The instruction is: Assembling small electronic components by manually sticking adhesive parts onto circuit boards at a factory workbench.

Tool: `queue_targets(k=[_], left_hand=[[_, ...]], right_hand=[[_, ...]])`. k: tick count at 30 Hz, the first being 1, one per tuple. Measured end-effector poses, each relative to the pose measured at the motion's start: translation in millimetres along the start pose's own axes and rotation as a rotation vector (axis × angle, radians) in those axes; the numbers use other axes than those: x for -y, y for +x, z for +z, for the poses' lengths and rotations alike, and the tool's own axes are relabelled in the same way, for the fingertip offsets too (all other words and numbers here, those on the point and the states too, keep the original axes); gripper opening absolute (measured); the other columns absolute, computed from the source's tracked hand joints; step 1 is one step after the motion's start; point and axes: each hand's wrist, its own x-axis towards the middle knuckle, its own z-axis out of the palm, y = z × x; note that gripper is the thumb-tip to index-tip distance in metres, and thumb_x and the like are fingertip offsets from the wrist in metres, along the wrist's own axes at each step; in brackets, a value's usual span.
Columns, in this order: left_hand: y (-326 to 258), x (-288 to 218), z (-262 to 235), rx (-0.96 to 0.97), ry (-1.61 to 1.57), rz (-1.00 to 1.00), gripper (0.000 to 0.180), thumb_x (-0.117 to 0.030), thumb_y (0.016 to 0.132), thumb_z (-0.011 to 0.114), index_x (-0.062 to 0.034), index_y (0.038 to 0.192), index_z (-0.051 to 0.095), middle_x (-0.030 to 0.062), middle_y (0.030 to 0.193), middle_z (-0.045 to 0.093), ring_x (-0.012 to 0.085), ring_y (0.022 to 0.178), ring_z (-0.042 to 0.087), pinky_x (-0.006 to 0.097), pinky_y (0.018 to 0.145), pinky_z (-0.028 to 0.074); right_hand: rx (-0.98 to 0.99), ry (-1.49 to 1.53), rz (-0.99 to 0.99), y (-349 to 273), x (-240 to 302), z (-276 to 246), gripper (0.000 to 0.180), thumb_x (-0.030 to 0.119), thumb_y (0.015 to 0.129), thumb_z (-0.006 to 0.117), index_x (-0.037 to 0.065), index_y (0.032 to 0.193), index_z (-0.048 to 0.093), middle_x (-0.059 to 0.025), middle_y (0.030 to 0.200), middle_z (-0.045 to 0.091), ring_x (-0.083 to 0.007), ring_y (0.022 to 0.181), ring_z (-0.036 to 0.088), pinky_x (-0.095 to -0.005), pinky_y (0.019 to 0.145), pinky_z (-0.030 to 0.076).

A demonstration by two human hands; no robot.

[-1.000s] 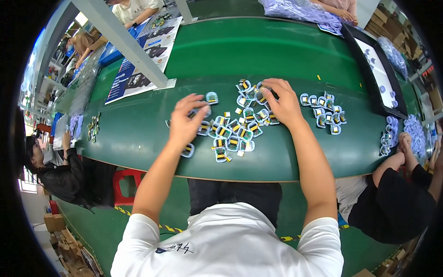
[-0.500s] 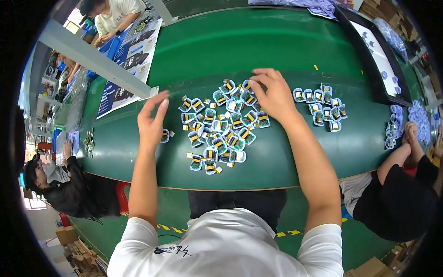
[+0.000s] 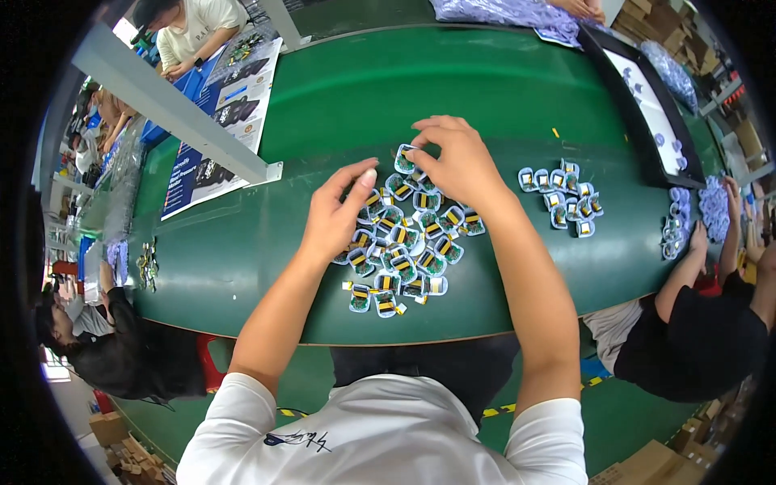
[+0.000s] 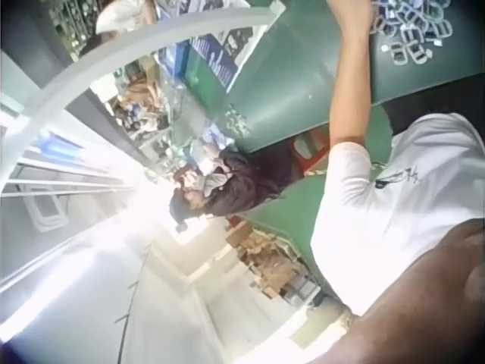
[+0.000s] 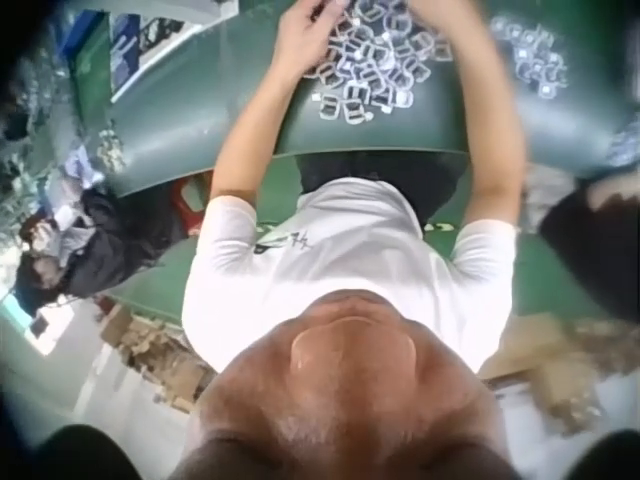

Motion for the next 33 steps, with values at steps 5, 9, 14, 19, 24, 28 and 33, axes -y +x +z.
queue_targets(k=[5, 9, 14, 19, 24, 28, 33], left_hand=[[17, -8, 5, -0.131, -0.287, 0.049, 0.040, -0.027, 0.106, 0.063, 0.0015, 0.134, 0.067, 0.0178, 0.139, 0.067, 0.0274, 0.123, 0.067, 0.037, 0.107, 0.050], [17, -9, 2, -0.010, -0.448, 0.210, 0.036, -0.019, 0.110, 0.055, 0.0037, 0.136, 0.066, 0.0144, 0.138, 0.068, 0.0262, 0.126, 0.065, 0.038, 0.114, 0.044], [2, -7, -7, 0.257, -0.591, -0.046, 0.035, -0.016, 0.110, 0.052, 0.0055, 0.135, 0.066, 0.0153, 0.127, 0.073, 0.0203, 0.117, 0.069, 0.035, 0.103, 0.053], [-4, -6, 7, 0.230, -0.619, -0.047, 0.029, 0.000, 0.104, 0.060, 0.0060, 0.131, 0.069, 0.0139, 0.114, 0.077, 0.0165, 0.099, 0.075, 0.029, 0.091, 0.060], [-3, -5, 8, 0.124, -0.532, -0.099, 0.025, -0.001, 0.102, 0.064, 0.0038, 0.125, 0.073, 0.0135, 0.105, 0.079, 0.0186, 0.094, 0.077, 0.030, 0.083, 0.062], [-5, -4, 6, -0.057, -0.038, 0.193, 0.023, -0.004, 0.093, 0.071, -0.0020, 0.115, 0.078, 0.0160, 0.097, 0.079, 0.0250, 0.084, 0.079, 0.034, 0.075, 0.061], [-3, -14, -1, -0.118, 0.066, 0.345, 0.024, 0.003, 0.091, 0.070, -0.0021, 0.113, 0.077, 0.0157, 0.102, 0.079, 0.0290, 0.090, 0.078, 0.035, 0.079, 0.062]], right_hand=[[-0.162, 0.116, -0.142, -7, 31, -13, 0.016, 0.009, 0.088, 0.078, 0.003, 0.102, 0.075, -0.0133, 0.123, 0.075, -0.0346, 0.117, 0.068, -0.0435, 0.105, 0.051], [-0.232, -0.107, -0.490, -13, 43, -19, 0.022, 0.005, 0.083, 0.080, 0.005, 0.104, 0.074, -0.0094, 0.111, 0.077, -0.0291, 0.104, 0.073, -0.0481, 0.099, 0.054], [-0.363, -0.144, -0.568, -24, 34, -5, 0.025, 0.004, 0.079, 0.081, 0.007, 0.103, 0.073, -0.0057, 0.103, 0.077, -0.0250, 0.096, 0.074, -0.0490, 0.097, 0.054], [-0.334, -0.115, -0.543, -29, 35, 8, 0.023, 0.004, 0.078, 0.082, 0.008, 0.100, 0.074, -0.0029, 0.104, 0.077, -0.0230, 0.097, 0.074, -0.0483, 0.102, 0.050], [-0.334, -0.054, -0.491, -31, 33, 13, 0.027, 0.009, 0.078, 0.084, 0.007, 0.102, 0.075, -0.0058, 0.113, 0.076, -0.0260, 0.104, 0.072, -0.0491, 0.102, 0.050], [-0.290, 0.083, -0.398, -36, 41, 24, 0.039, 0.020, 0.077, 0.087, 0.006, 0.112, 0.077, -0.0109, 0.126, 0.072, -0.0334, 0.117, 0.067, -0.0511, 0.103, 0.050], [-0.267, 0.232, -0.583, -35, 51, 8, 0.035, 0.022, 0.086, 0.083, 0.003, 0.114, 0.077, -0.0180, 0.125, 0.072, -0.0390, 0.118, 0.066, -0.0495, 0.103, 0.052]])
